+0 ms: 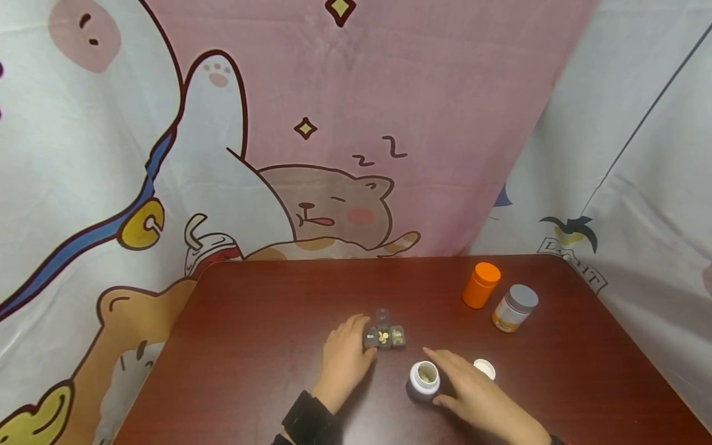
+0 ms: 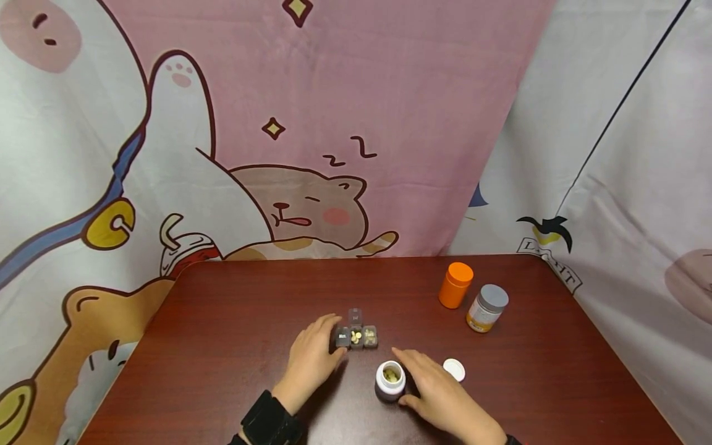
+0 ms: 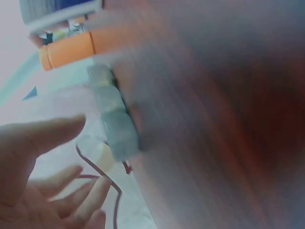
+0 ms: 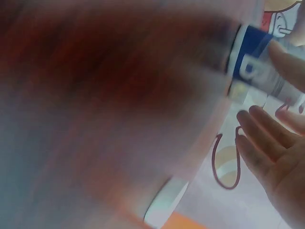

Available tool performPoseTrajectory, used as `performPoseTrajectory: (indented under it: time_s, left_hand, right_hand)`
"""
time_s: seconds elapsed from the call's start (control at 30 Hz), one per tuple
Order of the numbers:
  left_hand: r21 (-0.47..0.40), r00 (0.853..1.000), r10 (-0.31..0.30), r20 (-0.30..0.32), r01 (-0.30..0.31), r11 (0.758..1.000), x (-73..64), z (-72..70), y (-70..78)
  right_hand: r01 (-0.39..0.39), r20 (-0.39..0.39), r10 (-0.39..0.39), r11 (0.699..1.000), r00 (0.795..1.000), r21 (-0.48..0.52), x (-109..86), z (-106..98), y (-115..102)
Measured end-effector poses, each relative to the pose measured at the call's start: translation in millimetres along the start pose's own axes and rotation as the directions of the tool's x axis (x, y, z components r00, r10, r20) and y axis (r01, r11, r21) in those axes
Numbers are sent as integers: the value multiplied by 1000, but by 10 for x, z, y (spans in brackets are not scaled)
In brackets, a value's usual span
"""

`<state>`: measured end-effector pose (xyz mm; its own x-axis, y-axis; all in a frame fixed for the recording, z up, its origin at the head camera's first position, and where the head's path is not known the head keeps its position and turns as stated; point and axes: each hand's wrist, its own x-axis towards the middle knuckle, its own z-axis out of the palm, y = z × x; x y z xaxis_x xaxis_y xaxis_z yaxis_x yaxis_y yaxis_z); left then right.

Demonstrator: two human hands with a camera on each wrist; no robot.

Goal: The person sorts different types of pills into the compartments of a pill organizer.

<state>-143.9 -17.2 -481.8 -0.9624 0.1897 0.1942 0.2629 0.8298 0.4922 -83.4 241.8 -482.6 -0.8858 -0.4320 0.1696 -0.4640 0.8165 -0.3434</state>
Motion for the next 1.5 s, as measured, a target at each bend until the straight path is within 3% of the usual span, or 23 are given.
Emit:
performPoseTrajectory:
  time_s: [0.07,0.2,0.4,0.57,0.7,0.97,1.17,1.3,1.5]
  left_hand:
    - [-37,1000,-15,-18,15,999,-51,8,66]
    - [-133,1000,-8,15,9,991,-168,42,200]
    - [-323,985,71,160,-16,946,-320,124,329]
    - [-337,966,108,234,-23,941,-387,215,387]
    - [-372,961,126,248,-26,928,-419,273,411]
    - [-424,970,108,220,-5,905,-427,290,431]
    - [-405,969,101,227,-1,914,-416,310,437]
    - [-384,968,93,234,4,923,-407,324,442]
    - [-420,969,98,226,6,908,-402,318,440]
  right_hand:
    - [23,-38,-26,997,999,-77,-16,-13,83]
    - [12,-75,-25,986,997,-168,-55,-53,310]
    - [-96,-63,87,982,994,-163,-165,-101,615]
    - [-171,-37,167,978,985,-122,-236,-121,718]
    - [-188,-46,184,973,982,-132,-262,-130,746]
    - [-205,-60,199,969,978,-138,-240,-170,728]
    - [-222,-82,214,969,973,-108,-211,-186,662]
    - [-237,-131,229,970,965,-50,-160,-183,570]
    - [-221,-182,237,970,954,101,-54,-156,419]
